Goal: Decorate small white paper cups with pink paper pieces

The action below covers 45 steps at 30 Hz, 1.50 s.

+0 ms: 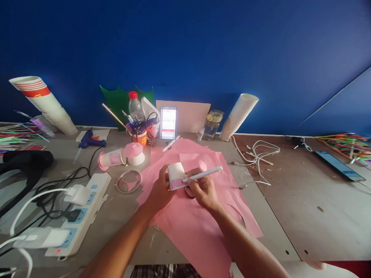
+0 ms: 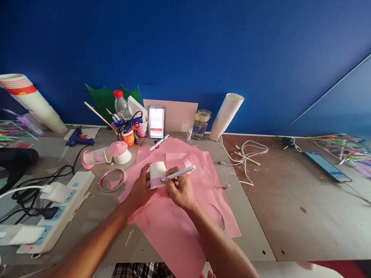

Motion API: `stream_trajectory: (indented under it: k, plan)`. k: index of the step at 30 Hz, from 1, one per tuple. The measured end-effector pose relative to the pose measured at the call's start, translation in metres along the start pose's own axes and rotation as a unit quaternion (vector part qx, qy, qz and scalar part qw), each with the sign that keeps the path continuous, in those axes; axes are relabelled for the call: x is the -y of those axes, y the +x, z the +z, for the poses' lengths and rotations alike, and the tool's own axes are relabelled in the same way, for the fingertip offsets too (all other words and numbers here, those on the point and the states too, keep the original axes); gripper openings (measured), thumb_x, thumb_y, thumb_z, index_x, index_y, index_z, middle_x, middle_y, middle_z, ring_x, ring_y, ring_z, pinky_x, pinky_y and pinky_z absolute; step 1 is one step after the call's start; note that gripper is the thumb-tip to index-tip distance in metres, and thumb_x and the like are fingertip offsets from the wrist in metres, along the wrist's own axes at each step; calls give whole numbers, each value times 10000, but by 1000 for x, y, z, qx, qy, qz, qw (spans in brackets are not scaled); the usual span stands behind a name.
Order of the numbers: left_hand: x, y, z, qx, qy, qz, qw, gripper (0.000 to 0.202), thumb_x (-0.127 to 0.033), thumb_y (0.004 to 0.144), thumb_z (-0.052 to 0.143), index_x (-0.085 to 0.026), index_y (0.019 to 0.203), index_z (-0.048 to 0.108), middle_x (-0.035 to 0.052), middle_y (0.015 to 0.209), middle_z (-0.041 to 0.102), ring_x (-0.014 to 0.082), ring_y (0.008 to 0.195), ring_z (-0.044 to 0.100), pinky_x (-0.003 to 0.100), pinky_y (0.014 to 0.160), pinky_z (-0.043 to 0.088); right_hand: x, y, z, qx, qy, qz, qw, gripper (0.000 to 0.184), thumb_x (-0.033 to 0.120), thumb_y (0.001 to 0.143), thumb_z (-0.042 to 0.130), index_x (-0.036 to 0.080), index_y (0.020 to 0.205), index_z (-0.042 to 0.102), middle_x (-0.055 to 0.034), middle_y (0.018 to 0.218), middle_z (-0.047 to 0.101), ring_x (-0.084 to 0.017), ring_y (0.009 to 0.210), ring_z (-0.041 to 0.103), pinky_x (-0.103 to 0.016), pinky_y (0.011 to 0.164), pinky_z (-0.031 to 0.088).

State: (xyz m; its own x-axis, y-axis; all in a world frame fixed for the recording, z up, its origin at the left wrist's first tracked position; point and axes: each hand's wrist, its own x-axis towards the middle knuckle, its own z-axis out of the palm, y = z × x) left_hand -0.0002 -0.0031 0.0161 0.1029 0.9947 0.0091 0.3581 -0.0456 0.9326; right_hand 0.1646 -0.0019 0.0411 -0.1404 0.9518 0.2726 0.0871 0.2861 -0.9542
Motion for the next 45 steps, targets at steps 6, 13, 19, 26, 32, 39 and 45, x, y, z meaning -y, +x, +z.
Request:
stream_trajectory:
  k: [6,13,19,26,32,39,45]
  plan:
    - [1,0,1,-1,2,0,1000,715,-235,711,628,-219,1332,272,66,990,640,180,769,626,269,632,461,-2,1,0,-7,6,10,1000,34,220,773,514,188,765,507,14,644,530,-96,514,441,-230,482,355]
    - [3,0,1,-3,-1,5,1000,756,-253,685,661,-216,1333,274,59,974,639,175,761,625,266,630,464,0,1,0,0,17,13,1000,28,210,762,514,184,752,510,22,633,510,-86,497,418,-226,470,336]
    - [3,0,1,-1,0,2,1000,731,-241,707,637,-222,1338,268,61,977,639,179,767,627,272,633,464,-1,2,-1,7,24,18,1000,31,202,767,503,183,744,513,13,669,534,-90,523,440,-225,486,353]
    - [4,0,0,3,-7,10,1000,745,-238,698,648,-225,1340,270,63,995,641,183,797,628,284,668,469,-1,2,-2,17,30,32,999,49,218,778,505,183,747,519,27,621,511,-90,500,430,-222,474,347]
    - [3,-1,0,5,9,10,1000,712,-235,718,622,-217,1337,270,64,978,642,180,779,623,281,652,462,-3,0,-1,31,21,24,999,42,216,787,513,181,763,517,35,591,487,-87,485,426,-219,457,331]
    - [2,0,0,11,2,18,1000,705,-240,726,616,-208,1335,263,73,993,641,188,804,627,287,663,465,1,1,-1,16,-11,-3,1000,20,204,774,523,184,776,522,36,601,464,-92,517,414,-227,482,337]
    - [1,-1,0,18,-2,18,1000,683,-254,731,622,-220,1319,277,71,995,650,191,809,632,285,653,472,0,0,-1,38,16,29,999,28,215,800,494,193,785,496,58,530,425,-88,448,391,-224,438,300]
